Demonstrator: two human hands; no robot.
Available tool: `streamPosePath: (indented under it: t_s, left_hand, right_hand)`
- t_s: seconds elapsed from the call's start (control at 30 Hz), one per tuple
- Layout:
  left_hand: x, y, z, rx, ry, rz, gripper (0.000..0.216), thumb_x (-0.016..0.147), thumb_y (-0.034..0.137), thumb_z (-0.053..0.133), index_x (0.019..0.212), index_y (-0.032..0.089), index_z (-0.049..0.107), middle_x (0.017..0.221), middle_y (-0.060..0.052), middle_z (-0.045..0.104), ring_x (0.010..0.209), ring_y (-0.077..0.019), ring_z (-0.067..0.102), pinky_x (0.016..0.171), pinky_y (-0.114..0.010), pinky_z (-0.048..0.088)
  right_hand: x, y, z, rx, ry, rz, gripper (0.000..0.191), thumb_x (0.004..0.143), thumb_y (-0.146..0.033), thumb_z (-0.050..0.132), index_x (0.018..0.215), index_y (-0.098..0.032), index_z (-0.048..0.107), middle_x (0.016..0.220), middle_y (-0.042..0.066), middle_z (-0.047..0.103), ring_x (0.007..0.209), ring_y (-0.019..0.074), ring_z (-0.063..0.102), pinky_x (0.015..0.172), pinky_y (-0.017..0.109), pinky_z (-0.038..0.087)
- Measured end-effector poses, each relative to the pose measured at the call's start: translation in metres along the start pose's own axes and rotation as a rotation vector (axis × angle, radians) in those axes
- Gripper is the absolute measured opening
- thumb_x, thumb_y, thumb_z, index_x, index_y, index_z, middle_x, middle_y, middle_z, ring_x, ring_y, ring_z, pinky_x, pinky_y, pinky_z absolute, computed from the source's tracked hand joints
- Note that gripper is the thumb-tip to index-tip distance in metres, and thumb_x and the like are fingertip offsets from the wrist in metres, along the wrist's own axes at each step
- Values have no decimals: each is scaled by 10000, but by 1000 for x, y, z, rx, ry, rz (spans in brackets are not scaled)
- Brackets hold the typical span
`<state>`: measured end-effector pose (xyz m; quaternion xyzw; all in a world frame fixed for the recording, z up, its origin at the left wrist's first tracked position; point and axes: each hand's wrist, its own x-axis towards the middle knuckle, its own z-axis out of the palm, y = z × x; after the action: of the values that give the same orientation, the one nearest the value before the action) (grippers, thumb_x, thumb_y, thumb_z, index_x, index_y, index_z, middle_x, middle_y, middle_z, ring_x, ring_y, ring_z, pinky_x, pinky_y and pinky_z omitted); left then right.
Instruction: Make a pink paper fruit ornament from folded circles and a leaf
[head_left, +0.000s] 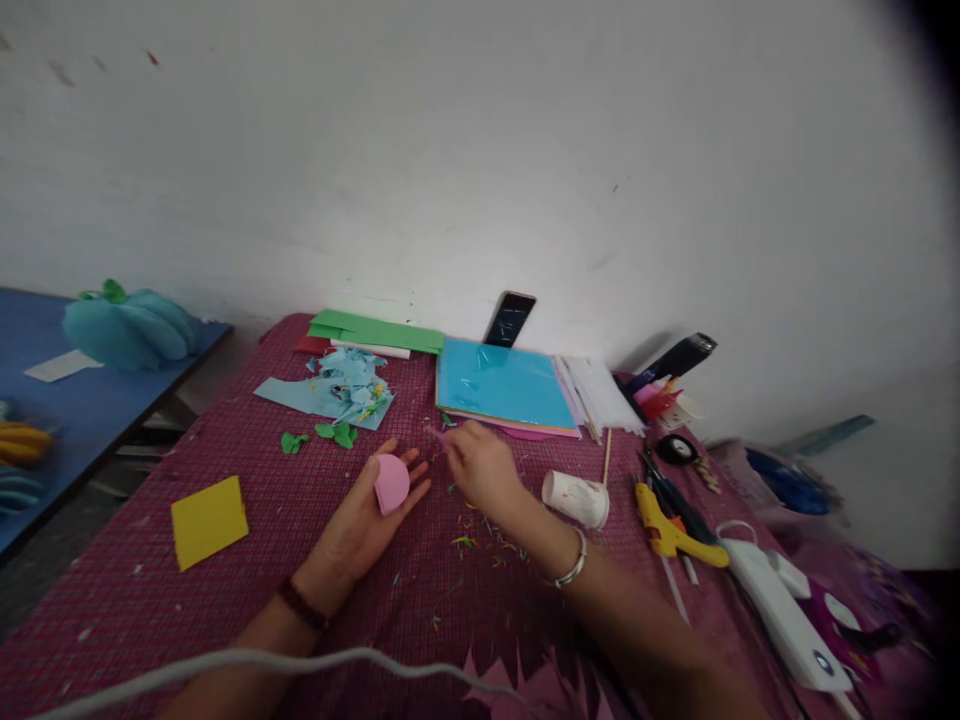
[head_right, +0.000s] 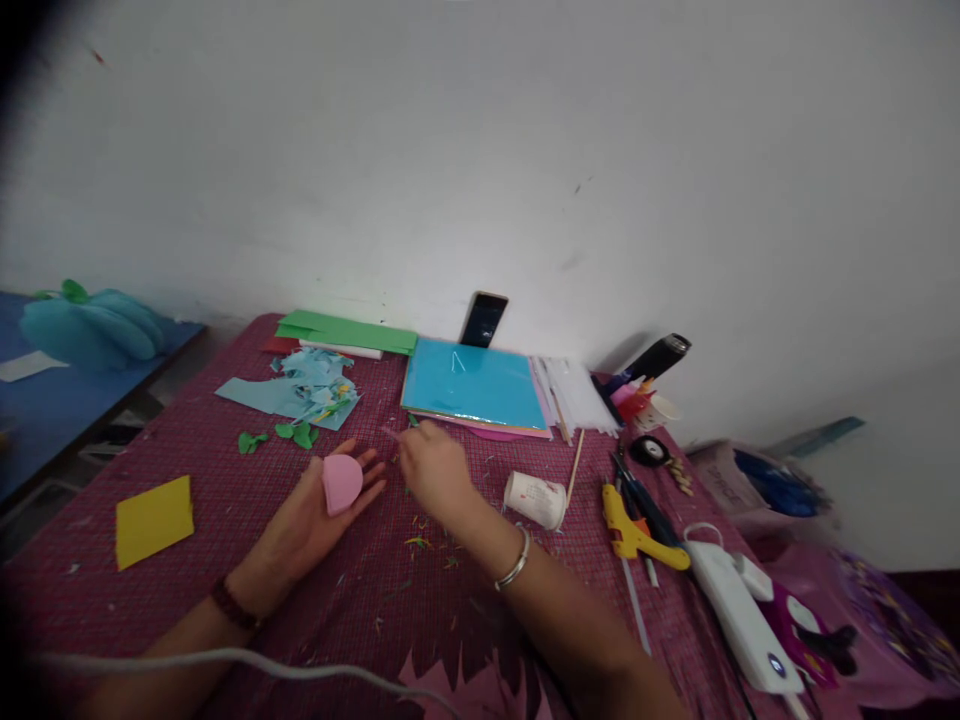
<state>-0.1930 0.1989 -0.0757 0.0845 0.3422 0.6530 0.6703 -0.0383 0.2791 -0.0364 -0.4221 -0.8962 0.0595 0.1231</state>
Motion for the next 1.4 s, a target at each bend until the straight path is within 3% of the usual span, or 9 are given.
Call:
streamPosePath:
  t_s: [0.1,0.2,0.33,0.43,0.63,0.8,1.0,1.17,1.4]
  left_hand:
    - [0,-5,-1,6,-11,-28,342,798,355,646,1112,237,583,1076,-38,670,996,-184,637,855,-321,531]
    - [2,-5,-7,34,-5,-86,304,742,248,694,1031,177,630,949,-40,690,862,-163,657,777,-269,542]
    - [3,0,-10,65,-17,-165,197,763,210,684,945,142,652,757,-24,658,672,-127,636,657,-256,549]
    - [0,3,-9,81,-60,-198,180,754,203,699,902,112,652,693,-20,623,571,-102,590,534,-208,501]
    - [-2,5,-5,89,-80,-198,175,748,182,704,889,94,649,707,-32,626,567,-98,586,516,-189,487]
    - [-3,3,-4,68,-68,-163,188,796,184,664,960,100,630,771,-63,663,639,-128,635,593,-225,532]
    - [-4,-7,-2,-16,-89,-26,468,804,311,680,1231,255,497,1155,-72,638,1024,-227,633,898,-445,518]
    - [0,-8,-7,-14,-81,-39,423,740,253,731,1128,176,582,978,-55,678,876,-162,647,801,-286,536]
    - [-3,1,-3,-14,-68,-109,242,776,184,660,1014,145,636,760,-18,641,689,-125,609,761,-334,557]
  right_hand:
    - [-10,-42,-1,66,-80,-204,208,898,-258,538,1052,-160,636,986,83,656,923,192,599,831,310,482]
    - [-20,-44,-9,145,-120,-315,321,837,-402,618,1086,-200,622,1078,44,647,961,163,592,854,254,470]
    - [-20,6,-14,131,11,-66,281,950,-267,452,1167,-152,589,1122,108,618,1022,181,568,901,307,444]
    - [-14,38,-1,79,0,-17,283,900,-298,554,1120,-135,628,1080,133,628,1025,228,564,915,357,432]
    - [-12,47,21,14,-28,-3,217,935,-250,503,1019,-167,685,1043,105,666,993,203,585,900,319,423]
    - [-7,54,9,-35,12,78,230,951,-221,461,909,-179,683,945,84,684,894,184,607,789,277,424]
    - [-6,5,-9,-40,73,47,258,968,-245,409,900,-160,643,883,98,670,840,193,600,735,287,403]
    - [-16,-36,-13,154,-70,-295,295,847,-428,619,1042,-208,643,934,23,680,839,160,608,757,255,443]
    - [-8,32,4,91,32,-28,264,911,-286,535,1136,-180,621,1033,106,627,974,220,563,864,353,439]
